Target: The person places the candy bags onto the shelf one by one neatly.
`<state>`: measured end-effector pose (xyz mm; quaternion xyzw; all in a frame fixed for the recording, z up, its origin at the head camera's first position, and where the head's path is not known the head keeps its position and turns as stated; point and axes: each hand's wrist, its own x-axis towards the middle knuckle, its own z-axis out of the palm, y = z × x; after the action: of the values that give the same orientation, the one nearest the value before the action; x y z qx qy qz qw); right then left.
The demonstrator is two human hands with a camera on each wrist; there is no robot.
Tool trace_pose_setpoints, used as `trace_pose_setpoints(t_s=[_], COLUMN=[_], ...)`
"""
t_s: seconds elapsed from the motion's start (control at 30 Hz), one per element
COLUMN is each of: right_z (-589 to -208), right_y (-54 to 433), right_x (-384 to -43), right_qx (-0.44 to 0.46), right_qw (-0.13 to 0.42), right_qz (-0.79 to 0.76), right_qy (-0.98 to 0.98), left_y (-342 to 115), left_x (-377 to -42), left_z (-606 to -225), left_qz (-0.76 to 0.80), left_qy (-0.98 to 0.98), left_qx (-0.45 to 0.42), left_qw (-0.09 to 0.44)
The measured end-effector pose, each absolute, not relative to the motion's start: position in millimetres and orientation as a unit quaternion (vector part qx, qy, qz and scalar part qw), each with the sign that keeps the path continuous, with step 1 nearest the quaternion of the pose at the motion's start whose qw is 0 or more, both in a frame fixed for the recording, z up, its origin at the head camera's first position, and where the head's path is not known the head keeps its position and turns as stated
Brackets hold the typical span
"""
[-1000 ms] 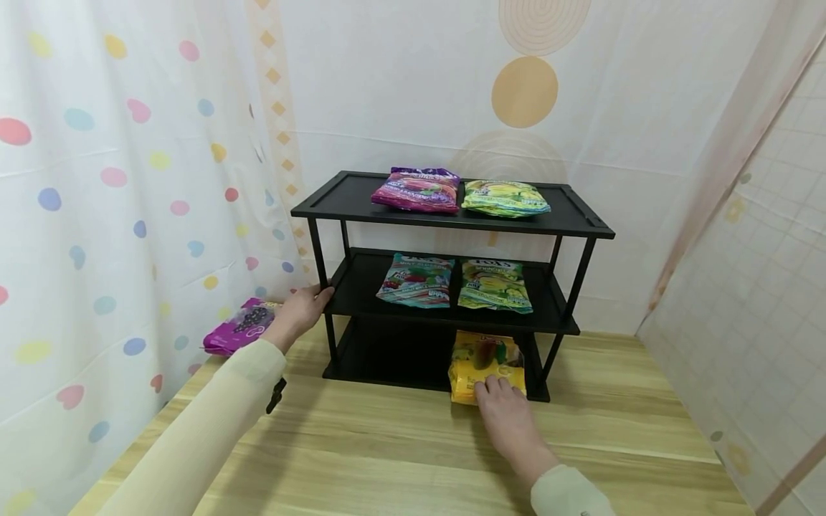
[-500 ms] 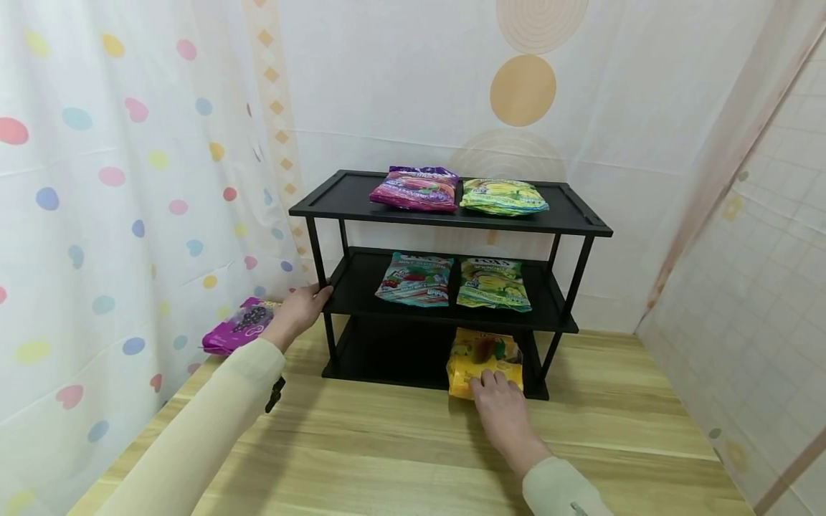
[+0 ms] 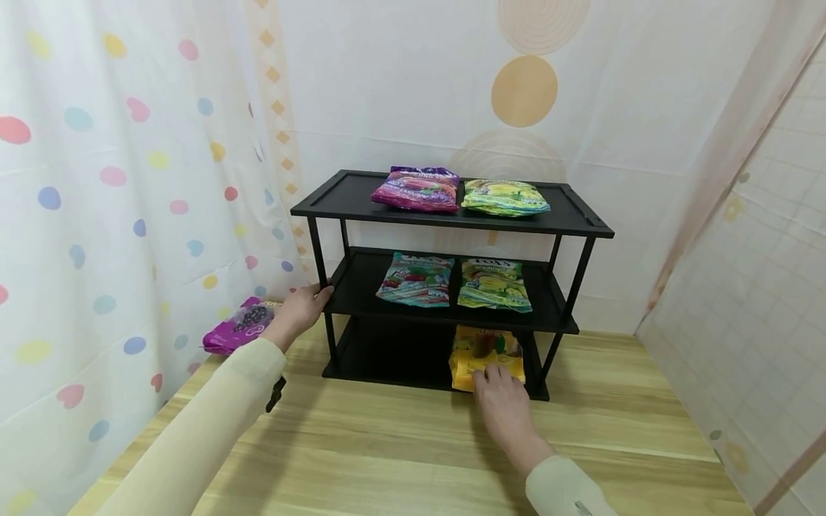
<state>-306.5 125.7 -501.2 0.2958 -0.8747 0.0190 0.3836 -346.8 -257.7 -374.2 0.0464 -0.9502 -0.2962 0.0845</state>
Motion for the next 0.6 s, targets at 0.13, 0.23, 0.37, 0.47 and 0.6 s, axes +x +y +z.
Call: trace_pose_setpoints(t_s=[0.13, 0.23, 0.37, 0.47, 0.6], right_z=[-505.8, -509.2, -512.7, -514.3, -514.6], right_y=[127.0, 128.2, 129.5, 130.4, 130.5], right_x=[-301.8, -297.5, -292.7, -291.3, -290.4], right_qx=[0.327, 0.335, 0.329, 0.330, 0.331], right_qw=[0.411, 0.403, 0.373, 0.363, 0.356], right_qz=[0.026, 0.029, 0.037, 0.029, 0.015], right_qy=[-0.850, -0.851, -0.867, -0.871, -0.874], left_y=[-257.5, -257.6, -258.3, -258.2, -258.5], left_x=[-347.5, -348.1, -348.4, -348.2, -348.4], left_z=[-375.1, -375.3, -375.3, -374.8, -374.7], left_qz=[-0.297, -0.295, -0.293, -0.295, -0.298], left_qy=[-0.950, -0.951, -0.951, -0.951, -0.950], left_qx=[0.047, 0.048, 0.048, 0.047, 0.048], left_qw=[0.086, 0.085, 0.082, 0.081, 0.080])
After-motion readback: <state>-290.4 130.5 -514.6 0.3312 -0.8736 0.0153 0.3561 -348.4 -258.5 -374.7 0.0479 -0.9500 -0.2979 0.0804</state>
